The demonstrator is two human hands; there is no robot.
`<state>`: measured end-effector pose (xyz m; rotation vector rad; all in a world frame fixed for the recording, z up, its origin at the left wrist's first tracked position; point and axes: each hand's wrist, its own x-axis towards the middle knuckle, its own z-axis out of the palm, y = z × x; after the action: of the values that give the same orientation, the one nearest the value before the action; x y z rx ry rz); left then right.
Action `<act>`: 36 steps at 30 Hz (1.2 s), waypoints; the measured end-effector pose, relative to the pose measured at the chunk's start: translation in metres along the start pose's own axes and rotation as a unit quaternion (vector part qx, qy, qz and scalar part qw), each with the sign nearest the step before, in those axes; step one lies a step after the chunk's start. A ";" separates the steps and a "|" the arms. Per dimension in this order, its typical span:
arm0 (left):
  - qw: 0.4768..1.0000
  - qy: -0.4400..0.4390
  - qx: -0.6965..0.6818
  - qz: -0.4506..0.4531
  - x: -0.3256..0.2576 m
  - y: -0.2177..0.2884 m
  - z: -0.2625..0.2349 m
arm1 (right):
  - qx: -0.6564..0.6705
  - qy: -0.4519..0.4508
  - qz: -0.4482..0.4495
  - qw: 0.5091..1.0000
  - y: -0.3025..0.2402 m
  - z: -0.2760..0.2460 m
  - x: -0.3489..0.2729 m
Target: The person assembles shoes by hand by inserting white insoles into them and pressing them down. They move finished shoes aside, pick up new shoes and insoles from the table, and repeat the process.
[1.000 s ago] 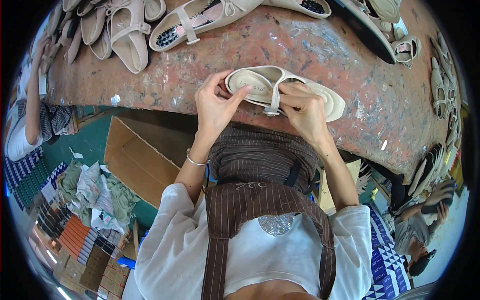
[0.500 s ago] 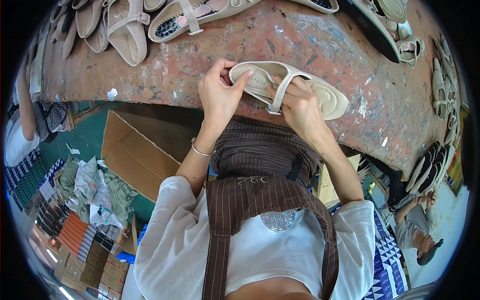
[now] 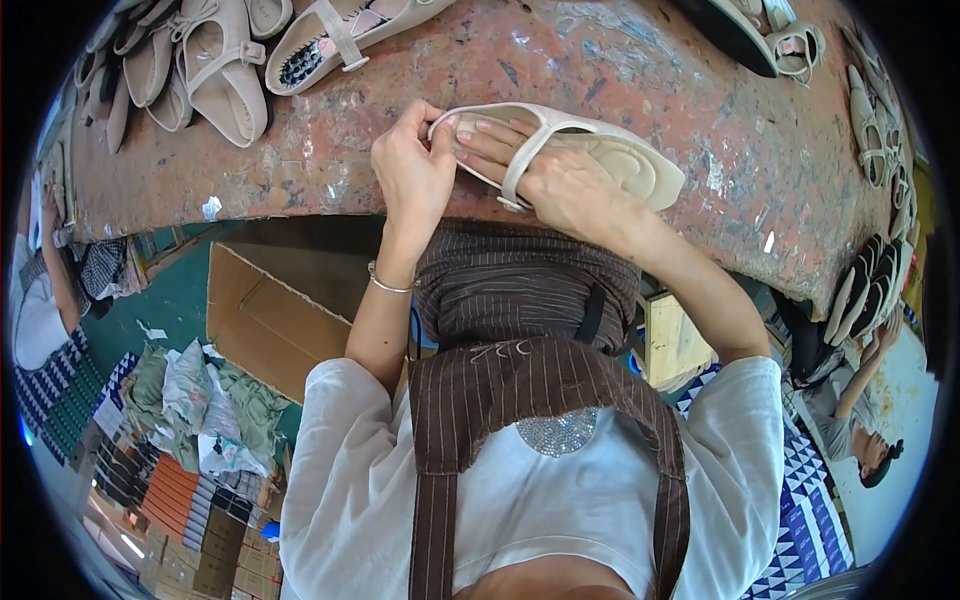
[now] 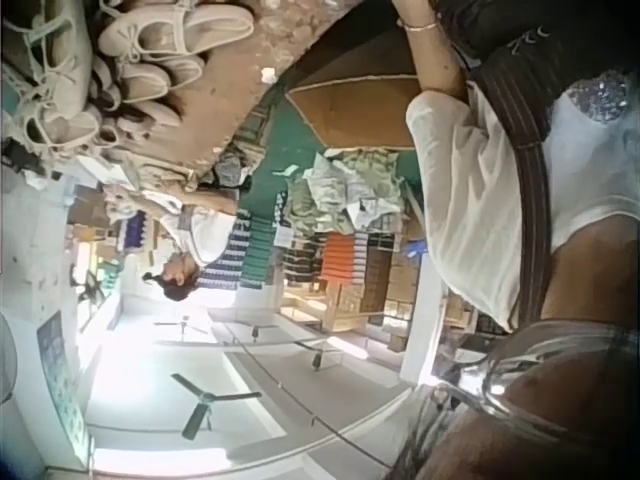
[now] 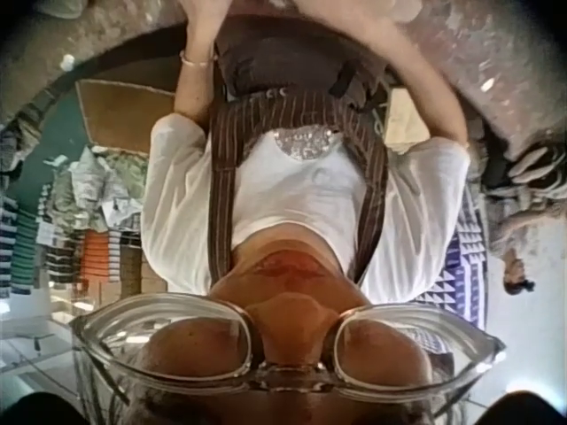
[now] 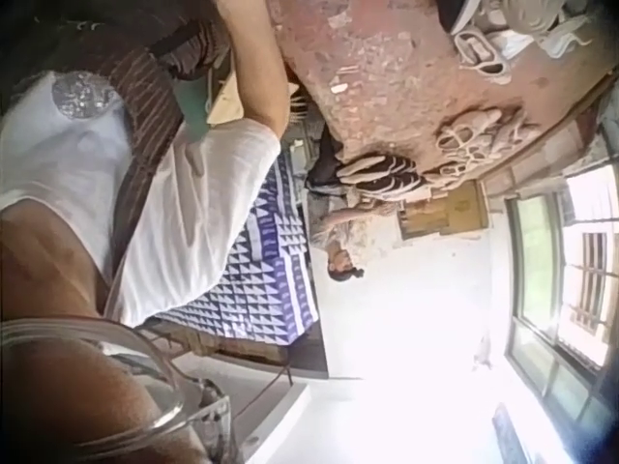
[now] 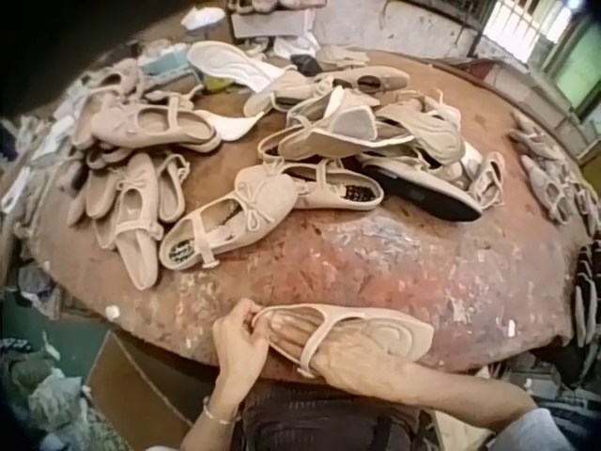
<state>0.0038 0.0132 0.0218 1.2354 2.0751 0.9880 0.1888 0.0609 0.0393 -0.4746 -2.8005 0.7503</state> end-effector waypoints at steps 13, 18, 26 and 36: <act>0.996 -0.074 -0.043 -0.037 -0.042 -0.004 0.011 | -0.244 0.275 0.286 0.885 0.002 -0.040 -0.025; 0.975 -0.087 0.134 0.153 -0.098 0.052 0.036 | 0.051 0.322 0.424 0.845 0.039 -0.085 -0.013; 0.910 -0.140 0.212 0.328 -0.098 0.041 0.080 | -0.160 0.190 0.299 0.922 -0.049 -0.013 -0.046; 0.917 -0.140 0.195 0.320 -0.100 0.032 0.088 | -0.225 0.238 0.263 0.907 -0.005 0.006 -0.020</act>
<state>0.1294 -0.0381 0.0027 2.2116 1.7063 0.5938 0.2043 0.0469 0.0346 -1.3271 -2.3603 0.0145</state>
